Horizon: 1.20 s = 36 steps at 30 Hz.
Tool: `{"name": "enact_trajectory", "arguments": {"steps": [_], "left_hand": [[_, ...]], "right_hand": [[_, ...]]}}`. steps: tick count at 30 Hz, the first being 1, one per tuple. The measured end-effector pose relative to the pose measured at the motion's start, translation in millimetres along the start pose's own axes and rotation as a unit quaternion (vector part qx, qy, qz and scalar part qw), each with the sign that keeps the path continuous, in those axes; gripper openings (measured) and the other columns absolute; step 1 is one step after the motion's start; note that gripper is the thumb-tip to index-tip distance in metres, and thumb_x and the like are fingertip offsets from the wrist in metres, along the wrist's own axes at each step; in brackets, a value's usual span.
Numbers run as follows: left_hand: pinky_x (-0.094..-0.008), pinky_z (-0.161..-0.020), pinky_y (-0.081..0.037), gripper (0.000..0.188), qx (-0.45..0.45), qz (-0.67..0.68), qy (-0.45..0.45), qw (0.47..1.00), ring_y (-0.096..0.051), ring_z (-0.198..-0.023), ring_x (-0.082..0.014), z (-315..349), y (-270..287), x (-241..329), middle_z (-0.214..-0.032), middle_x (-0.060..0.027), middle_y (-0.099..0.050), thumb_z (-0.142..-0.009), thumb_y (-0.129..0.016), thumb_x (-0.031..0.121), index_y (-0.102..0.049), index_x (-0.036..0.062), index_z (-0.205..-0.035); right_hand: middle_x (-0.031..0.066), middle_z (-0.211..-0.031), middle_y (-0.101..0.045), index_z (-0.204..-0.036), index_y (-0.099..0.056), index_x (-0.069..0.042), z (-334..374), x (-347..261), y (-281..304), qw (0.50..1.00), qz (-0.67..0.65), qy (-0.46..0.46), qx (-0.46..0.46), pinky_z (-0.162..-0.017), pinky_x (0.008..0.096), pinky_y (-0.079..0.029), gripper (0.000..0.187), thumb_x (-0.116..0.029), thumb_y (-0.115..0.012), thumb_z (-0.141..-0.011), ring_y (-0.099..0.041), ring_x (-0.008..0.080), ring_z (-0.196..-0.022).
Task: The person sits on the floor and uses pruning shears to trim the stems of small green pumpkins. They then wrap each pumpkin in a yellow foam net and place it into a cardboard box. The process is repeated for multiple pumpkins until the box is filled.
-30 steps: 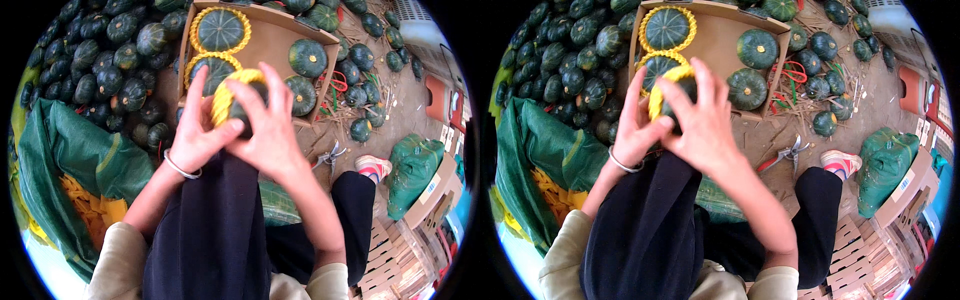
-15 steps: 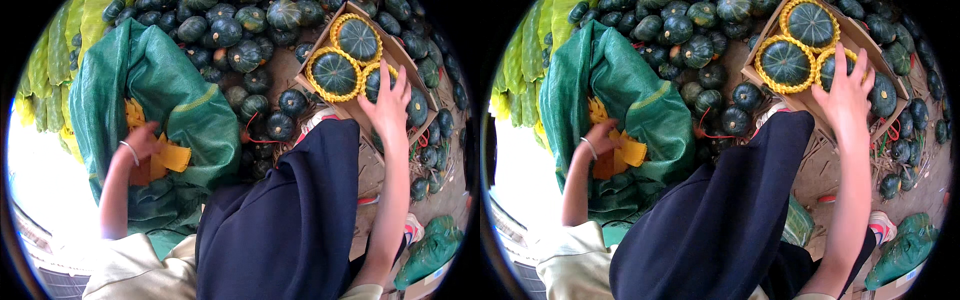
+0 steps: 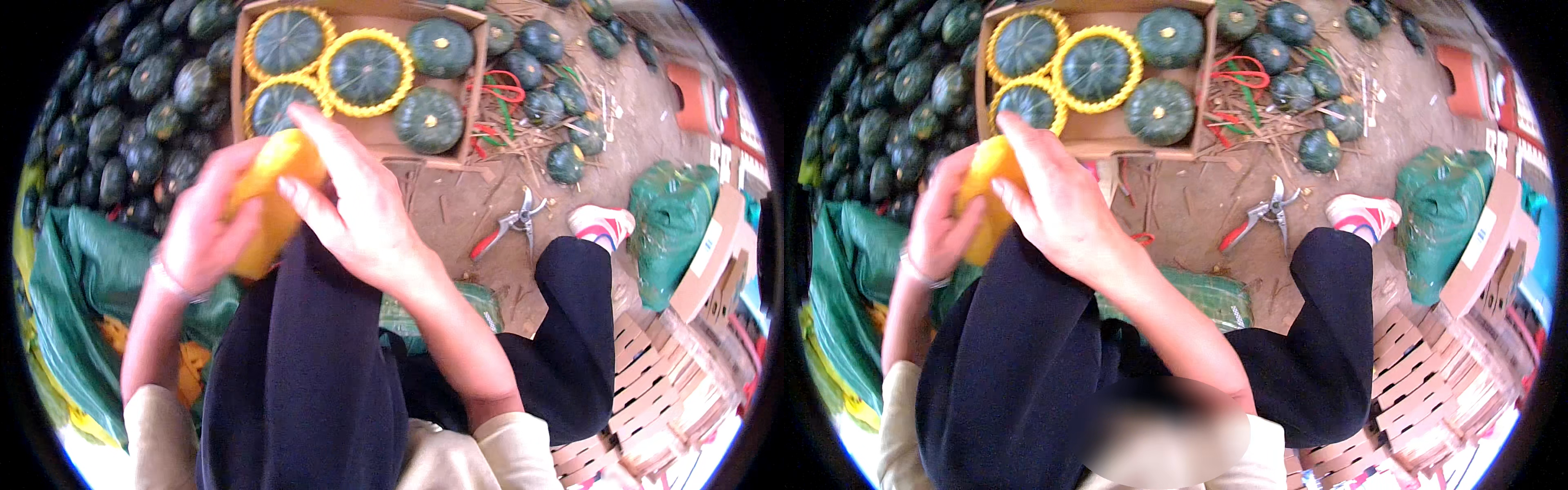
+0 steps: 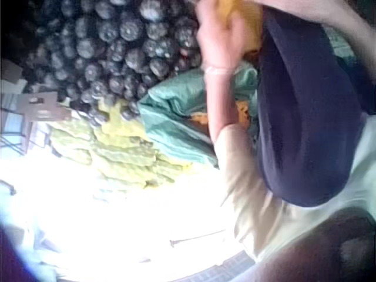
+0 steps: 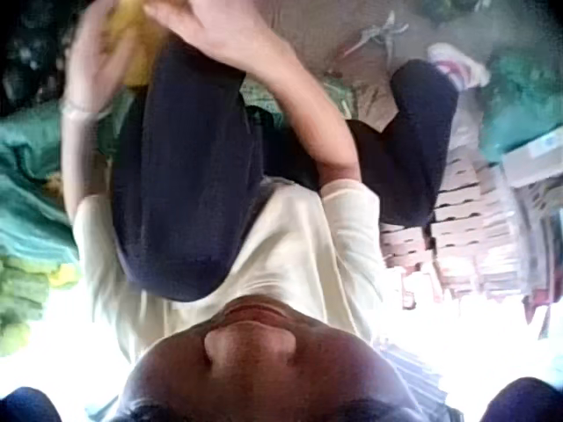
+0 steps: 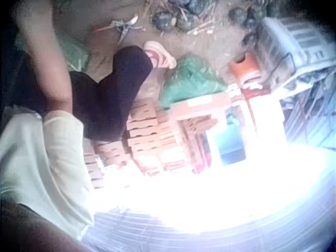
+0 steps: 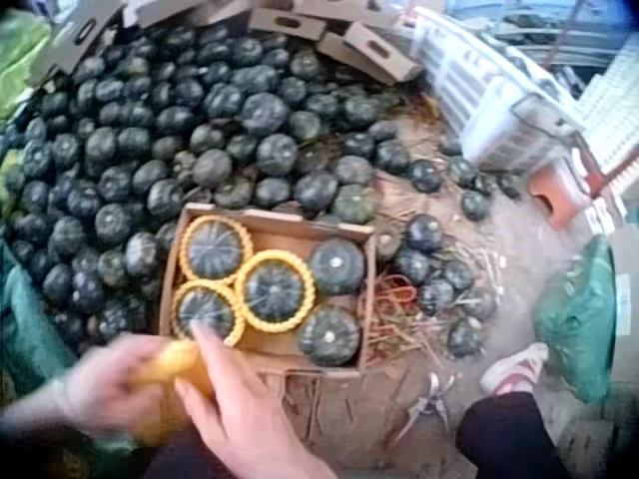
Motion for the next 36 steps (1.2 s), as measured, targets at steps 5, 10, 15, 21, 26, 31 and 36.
{"name": "enact_trajectory", "arguments": {"steps": [5,10,15,21,26,31,36], "left_hand": [[-0.0253,-0.081,-0.046,0.031,-0.053,0.396,0.094,0.912,-0.054,-0.093,-0.0107,-47,-85,-5,-0.102,-0.0046,-0.058,-0.095,-0.050,0.020,-0.050,-0.0022,-0.117],[-0.0214,-0.069,-0.047,0.031,-0.147,0.521,0.210,0.814,-0.055,-0.080,-0.0060,-42,-121,-9,-0.091,0.0000,-0.059,-0.092,-0.057,0.025,-0.053,0.0003,-0.110],[-0.0212,-0.066,-0.047,0.029,-0.169,0.472,0.234,0.833,-0.056,-0.077,-0.0059,-35,-114,-13,-0.087,-0.0004,-0.061,-0.085,-0.067,0.023,-0.057,0.0007,-0.100],[-0.0222,-0.063,-0.052,0.025,-0.103,0.554,0.254,0.786,-0.062,-0.071,-0.0102,-35,-103,-16,-0.084,-0.0067,-0.065,-0.084,-0.068,0.017,-0.061,-0.0034,-0.097],[-0.0219,-0.068,-0.050,0.028,-0.090,0.457,0.207,0.861,-0.061,-0.076,-0.0094,-39,-93,-22,-0.086,-0.0059,-0.064,-0.084,-0.068,0.016,-0.061,-0.0044,-0.100],[-0.0232,-0.075,-0.048,0.030,-0.049,0.452,0.211,0.866,-0.059,-0.083,-0.0100,-38,-82,-28,-0.094,-0.0048,-0.063,-0.083,-0.069,0.012,-0.058,-0.0034,-0.107],[-0.0223,-0.074,-0.050,0.027,-0.051,0.439,0.190,0.877,-0.061,-0.082,-0.0098,-39,-80,-29,-0.093,-0.0060,-0.065,-0.086,-0.065,0.016,-0.061,-0.0044,-0.103]], "right_hand": [[0.0141,-0.102,-0.058,-0.091,-0.063,0.000,5,8,62,0.939,0.284,0.080,0.175,-0.078,0.0356,-0.049,0.022,-0.006,-0.072,-0.072,-0.059,0.0276,-0.089],[0.0116,-0.097,-0.055,-0.083,-0.061,-0.001,28,18,78,0.951,0.238,0.047,0.193,-0.078,0.0325,-0.047,0.019,-0.002,-0.075,-0.070,-0.057,0.0234,-0.089],[0.0122,-0.091,-0.055,-0.083,-0.058,-0.002,36,11,75,0.958,0.209,0.066,0.186,-0.069,0.0316,-0.048,0.018,0.001,-0.072,-0.071,-0.057,0.0247,-0.081],[0.0078,-0.088,-0.064,-0.099,-0.058,0.002,42,57,66,0.958,-0.161,-0.237,0.029,-0.073,0.0259,-0.050,0.032,-0.013,-0.075,-0.076,-0.061,0.0135,-0.083],[0.0122,-0.098,-0.062,-0.112,-0.050,0.003,28,58,70,0.900,-0.356,-0.227,0.104,-0.076,0.0268,-0.051,0.046,-0.007,-0.075,-0.075,-0.061,0.0163,-0.087],[0.0131,-0.101,-0.060,-0.112,-0.047,0.005,32,70,58,0.880,-0.342,-0.328,0.046,-0.079,0.0276,-0.051,0.047,-0.006,-0.074,-0.076,-0.060,0.0169,-0.091],[0.0101,-0.103,-0.064,-0.113,-0.053,0.005,34,59,45,0.882,-0.344,-0.314,-0.067,-0.079,0.0272,-0.050,0.040,-0.006,-0.071,-0.079,-0.061,0.0140,-0.090]]}}
Point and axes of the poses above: each hand's wrist, its own z-axis away from the middle knuckle, its own y-axis out of the back of the hand, x = y × z, the point moved 7 cm from there along -z, towards the middle knuckle
